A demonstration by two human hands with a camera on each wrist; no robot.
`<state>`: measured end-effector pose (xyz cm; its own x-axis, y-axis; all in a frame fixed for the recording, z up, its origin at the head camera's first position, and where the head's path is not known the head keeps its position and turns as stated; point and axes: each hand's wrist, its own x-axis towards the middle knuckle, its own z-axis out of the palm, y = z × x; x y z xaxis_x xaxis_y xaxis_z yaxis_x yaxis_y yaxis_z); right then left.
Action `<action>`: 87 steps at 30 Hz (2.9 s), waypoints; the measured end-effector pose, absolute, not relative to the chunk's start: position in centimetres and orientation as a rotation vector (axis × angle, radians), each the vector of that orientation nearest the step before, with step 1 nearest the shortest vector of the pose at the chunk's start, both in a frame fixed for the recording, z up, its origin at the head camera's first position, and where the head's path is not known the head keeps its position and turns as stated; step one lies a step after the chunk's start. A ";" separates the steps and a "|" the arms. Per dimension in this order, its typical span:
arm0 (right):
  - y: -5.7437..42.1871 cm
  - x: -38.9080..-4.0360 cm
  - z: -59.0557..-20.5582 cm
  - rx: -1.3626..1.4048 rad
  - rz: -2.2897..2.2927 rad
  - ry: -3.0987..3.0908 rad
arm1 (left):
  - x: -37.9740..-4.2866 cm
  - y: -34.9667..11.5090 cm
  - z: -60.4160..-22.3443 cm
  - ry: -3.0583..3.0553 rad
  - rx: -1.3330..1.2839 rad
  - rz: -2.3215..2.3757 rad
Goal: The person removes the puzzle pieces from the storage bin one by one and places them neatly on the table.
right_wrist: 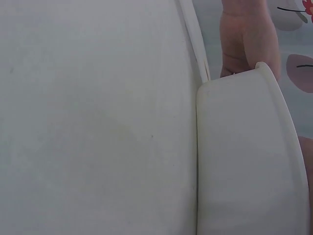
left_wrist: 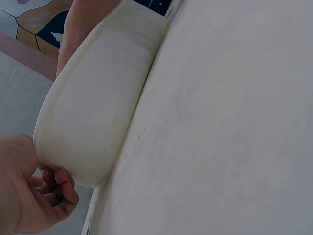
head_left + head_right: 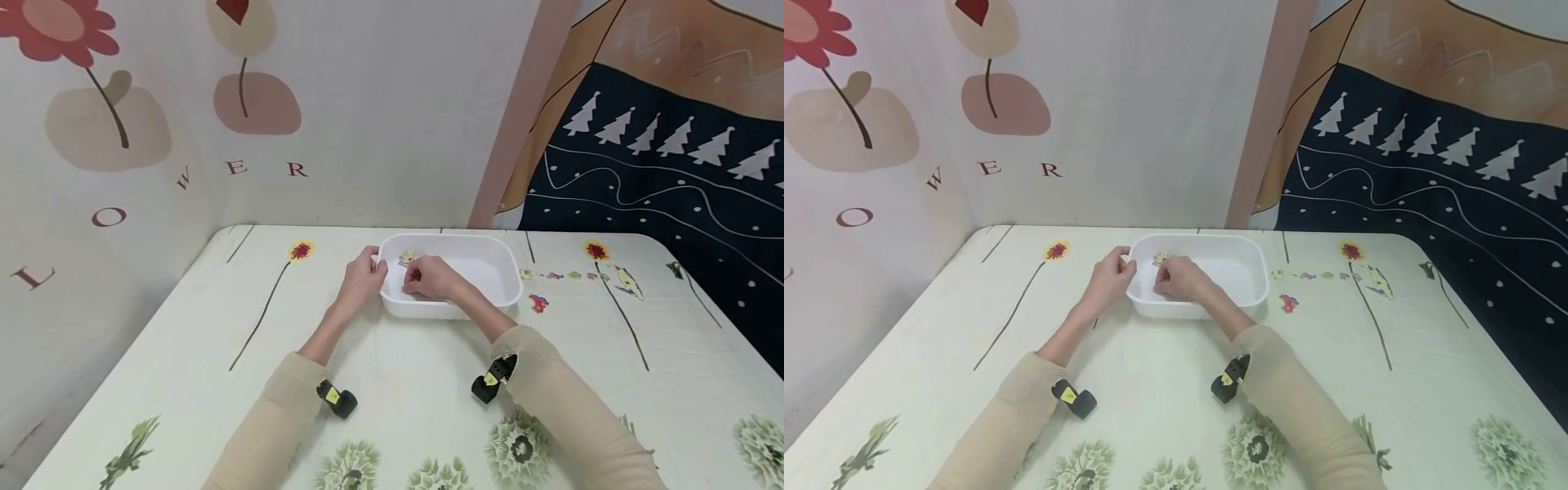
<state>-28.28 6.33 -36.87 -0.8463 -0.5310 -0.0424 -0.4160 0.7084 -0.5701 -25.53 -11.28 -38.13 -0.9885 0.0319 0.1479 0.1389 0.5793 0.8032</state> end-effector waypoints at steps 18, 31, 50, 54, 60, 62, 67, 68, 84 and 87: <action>6.9 -27.9 -36.5 -0.704 -1.353 2.630 | -25.5 -11.3 -38.0 -2.692 -0.153 -1.400; 8.4 -27.2 -35.9 -0.714 -1.545 2.552 | -25.4 -11.2 -37.8 -2.692 -0.151 -1.407; 11.3 -26.6 -36.1 -0.672 -1.640 2.552 | -25.5 -11.3 -38.1 -2.684 -0.140 -1.412; 12.2 -26.4 -35.9 -0.626 -1.700 2.543 | -25.5 -11.3 -38.1 -2.688 -0.137 -1.412; 13.8 -26.1 -35.5 -0.508 -1.757 2.500 | -25.6 -11.2 -38.2 -2.701 -0.126 -1.417; 14.5 -25.9 -35.4 -0.471 -1.773 2.489 | -25.6 -11.3 -38.3 -2.702 -0.126 -1.418; 16.2 -25.6 -35.1 -0.422 -1.828 2.456 | -25.6 -11.3 -38.3 -2.704 -0.117 -1.419; 16.5 -25.6 -35.1 -0.417 -1.836 2.452 | -25.6 -11.3 -38.3 -2.704 -0.117 -1.420; 22.5 -24.0 -33.5 -0.244 -1.690 2.698 | -25.5 -11.3 -38.2 -2.705 -0.102 -1.422; 23.7 -23.6 -33.5 -0.207 -1.568 2.801 | -25.5 -11.3 -38.2 -2.707 -0.100 -1.424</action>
<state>-23.58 23.71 -33.47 -0.9889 -0.0755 0.1282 -0.1488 0.5174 -0.8427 -25.49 -11.33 -38.17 -0.9946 0.0203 0.1018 0.0954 0.5656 0.8192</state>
